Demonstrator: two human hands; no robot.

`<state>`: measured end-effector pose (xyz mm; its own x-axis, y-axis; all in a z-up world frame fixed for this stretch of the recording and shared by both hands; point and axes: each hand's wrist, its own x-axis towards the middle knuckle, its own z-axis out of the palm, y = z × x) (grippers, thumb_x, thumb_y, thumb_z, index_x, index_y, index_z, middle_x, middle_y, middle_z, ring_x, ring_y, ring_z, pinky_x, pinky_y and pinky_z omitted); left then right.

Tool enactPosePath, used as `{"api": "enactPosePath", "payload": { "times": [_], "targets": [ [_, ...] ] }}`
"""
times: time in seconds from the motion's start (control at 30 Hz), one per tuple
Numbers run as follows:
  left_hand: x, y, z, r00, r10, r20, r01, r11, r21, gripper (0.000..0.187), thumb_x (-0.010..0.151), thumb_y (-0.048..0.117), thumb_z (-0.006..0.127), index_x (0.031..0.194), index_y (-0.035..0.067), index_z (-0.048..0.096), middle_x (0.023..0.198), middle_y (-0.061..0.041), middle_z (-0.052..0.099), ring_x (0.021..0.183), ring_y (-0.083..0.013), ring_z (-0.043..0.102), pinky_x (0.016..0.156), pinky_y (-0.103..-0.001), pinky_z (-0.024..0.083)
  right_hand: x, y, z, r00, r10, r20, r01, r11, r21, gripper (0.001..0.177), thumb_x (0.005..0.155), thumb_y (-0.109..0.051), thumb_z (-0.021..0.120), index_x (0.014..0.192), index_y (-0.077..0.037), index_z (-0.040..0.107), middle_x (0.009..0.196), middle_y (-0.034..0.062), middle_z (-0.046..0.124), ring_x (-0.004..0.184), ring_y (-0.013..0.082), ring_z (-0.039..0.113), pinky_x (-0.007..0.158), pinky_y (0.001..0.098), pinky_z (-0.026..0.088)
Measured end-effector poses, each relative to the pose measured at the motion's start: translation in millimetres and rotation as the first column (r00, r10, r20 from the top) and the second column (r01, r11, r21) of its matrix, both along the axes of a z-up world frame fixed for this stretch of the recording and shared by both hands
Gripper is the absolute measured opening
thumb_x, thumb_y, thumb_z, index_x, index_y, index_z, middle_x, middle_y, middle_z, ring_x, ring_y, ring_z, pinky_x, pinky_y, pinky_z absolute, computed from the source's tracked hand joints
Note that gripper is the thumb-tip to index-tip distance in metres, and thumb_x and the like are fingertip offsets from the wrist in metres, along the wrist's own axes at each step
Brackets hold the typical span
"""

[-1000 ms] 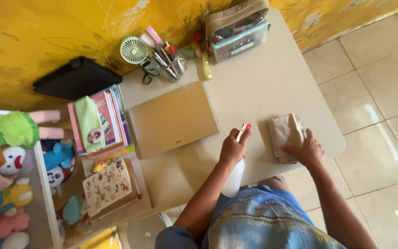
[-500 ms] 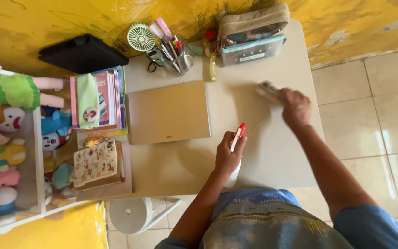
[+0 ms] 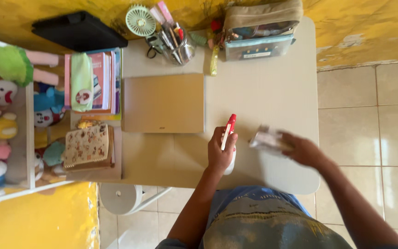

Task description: The person cleans a desk and various objects by hand with a cloth and a spray bottle. They move a laptop, a pencil case, and a notebook to wipe both the desk surface and the individual items.

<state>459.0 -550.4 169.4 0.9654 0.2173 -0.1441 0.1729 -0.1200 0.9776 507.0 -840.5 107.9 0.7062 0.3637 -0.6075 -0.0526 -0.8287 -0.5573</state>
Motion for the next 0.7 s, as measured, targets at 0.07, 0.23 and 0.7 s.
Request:
{"api": "enactPosePath", "payload": {
  "times": [0.07,0.23,0.7],
  "targets": [
    [-4,-1,-1,1.0,0.014,0.005,-0.014,1.0,0.001,0.042,0.099,0.039,0.068,0.117,0.003,0.059,0.08,-0.004,0.068,0.058,-0.01,0.064,0.054,-0.027,0.052,14,0,0,0.931,0.068,0.358,-0.005,0.985,-0.175,0.091,0.079,-0.029,0.075,0.16,-0.027,0.033,0.153,0.0089,0.05,0.138,0.034,0.049,0.112,0.0517,0.037],
    [-15,0,-5,0.999,0.039,0.02,-0.039,0.999,-0.021,0.043,0.099,0.038,0.07,0.121,0.002,0.059,0.079,-0.003,0.068,0.061,-0.0092,0.062,0.057,-0.026,0.051,15,30,6,0.826,0.286,0.485,-0.094,0.919,-0.383,0.111,0.066,-0.069,0.077,0.158,-0.032,0.027,0.159,0.0173,0.035,0.147,0.044,0.032,0.116,0.0637,0.022],
    [-17,0,1,0.992,0.04,0.12,-0.049,0.996,0.078,0.045,0.098,0.032,0.073,0.13,0.002,0.061,0.104,-0.008,0.071,0.09,-0.0167,0.068,0.082,-0.031,0.056,137,79,-59,0.656,0.129,0.743,0.179,0.931,-0.319,0.097,0.077,-0.061,0.071,0.158,-0.019,0.037,0.138,0.0286,0.046,0.112,0.0504,0.054,0.089,0.0623,0.043]
  ]
}}
